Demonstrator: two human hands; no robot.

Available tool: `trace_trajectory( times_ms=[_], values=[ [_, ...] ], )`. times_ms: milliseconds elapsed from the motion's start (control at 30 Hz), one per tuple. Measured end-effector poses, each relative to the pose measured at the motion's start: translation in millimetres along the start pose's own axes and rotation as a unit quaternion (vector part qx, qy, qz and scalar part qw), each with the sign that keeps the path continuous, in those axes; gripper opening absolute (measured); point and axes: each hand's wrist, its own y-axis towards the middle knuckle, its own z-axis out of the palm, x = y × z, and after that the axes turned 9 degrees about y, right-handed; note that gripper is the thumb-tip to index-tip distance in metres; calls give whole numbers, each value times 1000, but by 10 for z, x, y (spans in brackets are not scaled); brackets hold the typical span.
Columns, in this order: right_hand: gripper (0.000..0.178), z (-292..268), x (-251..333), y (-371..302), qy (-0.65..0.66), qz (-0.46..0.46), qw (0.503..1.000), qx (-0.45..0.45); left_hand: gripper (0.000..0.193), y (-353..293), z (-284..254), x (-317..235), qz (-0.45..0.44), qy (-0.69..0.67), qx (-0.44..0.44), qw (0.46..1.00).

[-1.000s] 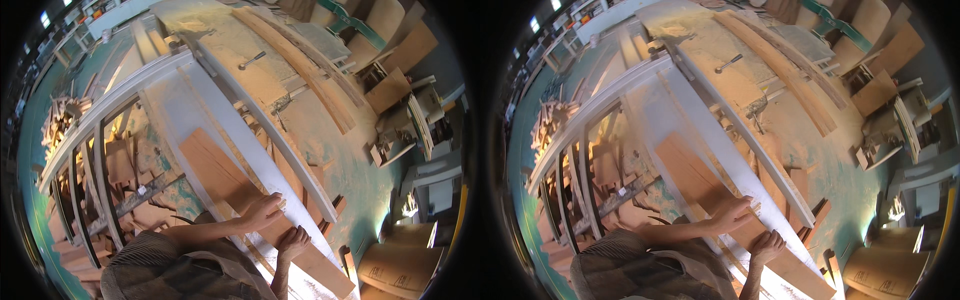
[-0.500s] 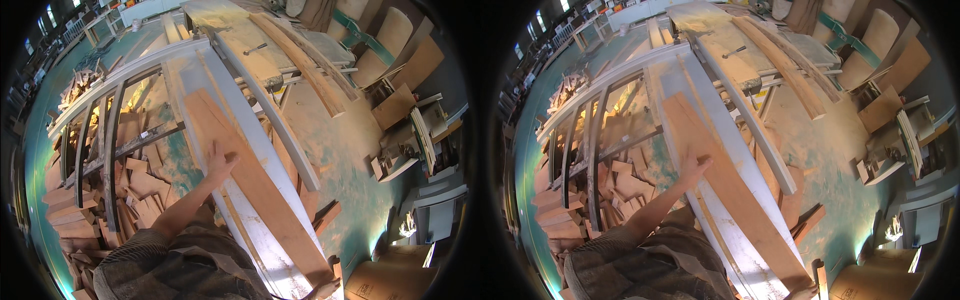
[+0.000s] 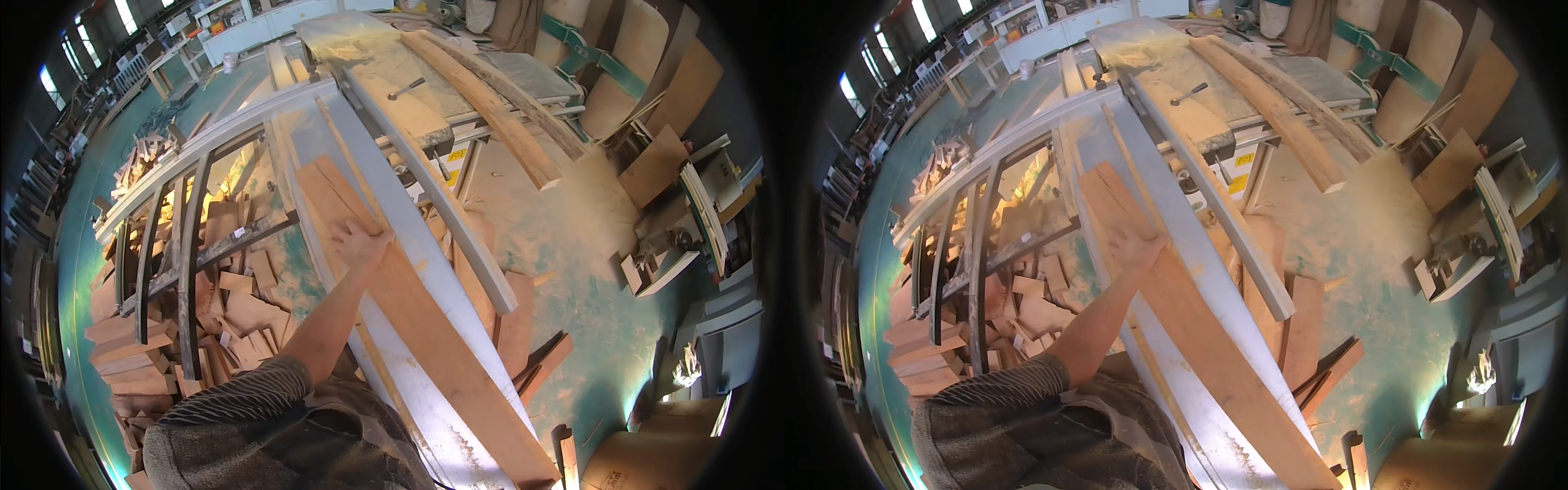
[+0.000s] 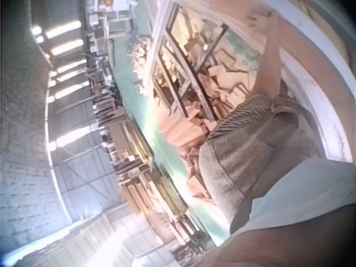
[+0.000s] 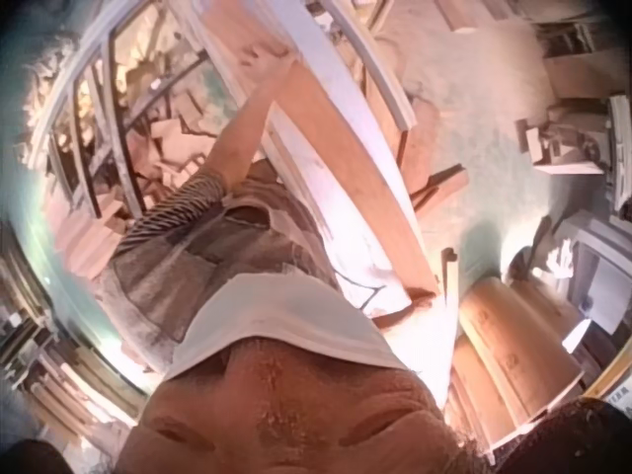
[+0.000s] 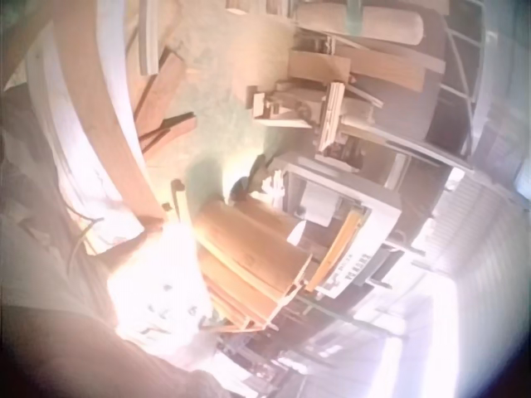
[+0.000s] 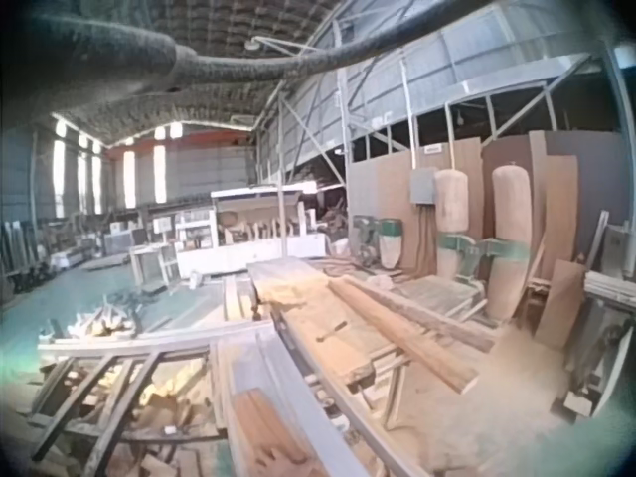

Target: The person selects wooden planks from a pile and uses a table saw to cut them into smaller pieces. They handle each plank individually, positioning it on the saw and guiding it through the blade.

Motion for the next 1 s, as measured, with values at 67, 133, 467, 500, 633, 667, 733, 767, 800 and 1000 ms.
trace_trajectory(
  times_ms=[67,133,467,500,633,667,733,767,800,1000],
  values=[
    [40,29,80,168,9,-5,1000,6,107,7,17,30,8,-24,-6,1000],
    [40,102,205,292,16,-13,1000,20,104,47,20,27,-3,-1,-4,1000],
    [40,358,645,756,43,-26,998,44,92,-73,-327,-108,20,-69,3,997],
    [40,383,693,767,41,-25,998,43,92,-22,-339,-184,33,-75,-8,997],
    [41,453,913,686,46,-25,997,52,95,484,-301,-591,75,-78,-48,993],
    [41,469,971,672,50,-25,997,53,96,672,-257,-724,85,-78,-59,992],
    [41,488,1070,590,57,-22,997,55,97,1103,-70,-943,96,-96,-64,989],
    [41,527,1143,513,67,-20,996,56,98,1276,-21,-1063,102,-108,-66,987],
    [41,534,1157,475,68,-21,996,56,96,1441,17,-1139,113,-109,-58,986],
    [42,555,1345,-447,125,-6,990,61,83,2158,497,-1209,233,-168,-137,948]
  ],
)
